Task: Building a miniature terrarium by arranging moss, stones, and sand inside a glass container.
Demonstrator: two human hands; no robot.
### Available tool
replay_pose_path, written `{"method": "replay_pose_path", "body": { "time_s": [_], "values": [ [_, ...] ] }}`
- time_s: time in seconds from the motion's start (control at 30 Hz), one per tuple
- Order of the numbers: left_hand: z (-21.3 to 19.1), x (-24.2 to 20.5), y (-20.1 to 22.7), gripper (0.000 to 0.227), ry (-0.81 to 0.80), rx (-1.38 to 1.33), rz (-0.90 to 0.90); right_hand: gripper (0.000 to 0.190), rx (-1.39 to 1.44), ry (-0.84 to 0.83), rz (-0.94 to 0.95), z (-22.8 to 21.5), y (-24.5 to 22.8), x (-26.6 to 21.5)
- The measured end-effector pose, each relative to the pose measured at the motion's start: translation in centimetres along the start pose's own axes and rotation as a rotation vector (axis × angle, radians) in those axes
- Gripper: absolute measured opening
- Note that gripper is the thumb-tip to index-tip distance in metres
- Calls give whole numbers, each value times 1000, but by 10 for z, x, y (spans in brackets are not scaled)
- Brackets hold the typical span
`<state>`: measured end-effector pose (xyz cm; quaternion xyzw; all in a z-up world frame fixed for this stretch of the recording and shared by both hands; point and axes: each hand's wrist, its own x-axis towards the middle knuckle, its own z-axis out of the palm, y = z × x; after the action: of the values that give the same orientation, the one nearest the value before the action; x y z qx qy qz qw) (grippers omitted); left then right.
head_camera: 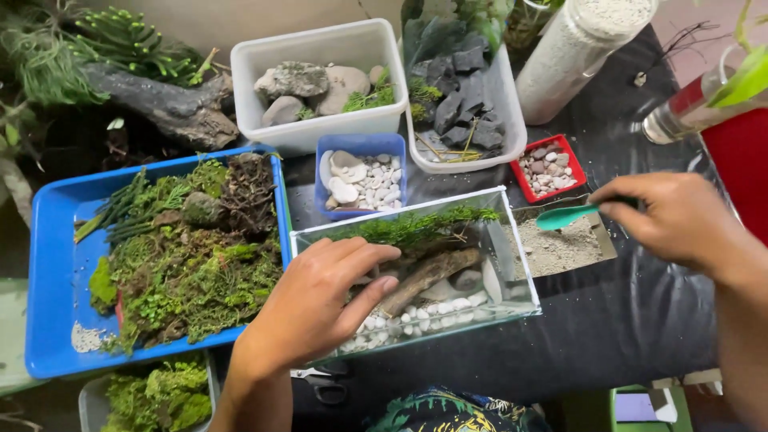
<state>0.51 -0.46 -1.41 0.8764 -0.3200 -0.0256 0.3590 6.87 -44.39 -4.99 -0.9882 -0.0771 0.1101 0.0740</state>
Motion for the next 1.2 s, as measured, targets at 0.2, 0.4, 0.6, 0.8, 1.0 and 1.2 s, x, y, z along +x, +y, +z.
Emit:
{"method": "replay_pose_path", "body": {
  "time_s": [0.2,0.4,0.6,0.8,1.0,1.2],
  "values": [
    [0,2,2,30,1,6,-21,24,-173,36,-175,21,-2,1],
    [2,2,1,30,14,16,-10,19,-298,230,-356,34,-1,2],
    [2,3,1,29,17,13,-1,19,-473,317,-464,33,-4,5],
    [2,3,1,28,17,11,11,22,-314,200,-380,43,7,15],
    [4,2,0,29,15,32,6,27,7,-134,-51,40,6,30],
    [5,3,-1,29,13,48,6,17,357,-219,229,11,-12,24]
  ]
}}
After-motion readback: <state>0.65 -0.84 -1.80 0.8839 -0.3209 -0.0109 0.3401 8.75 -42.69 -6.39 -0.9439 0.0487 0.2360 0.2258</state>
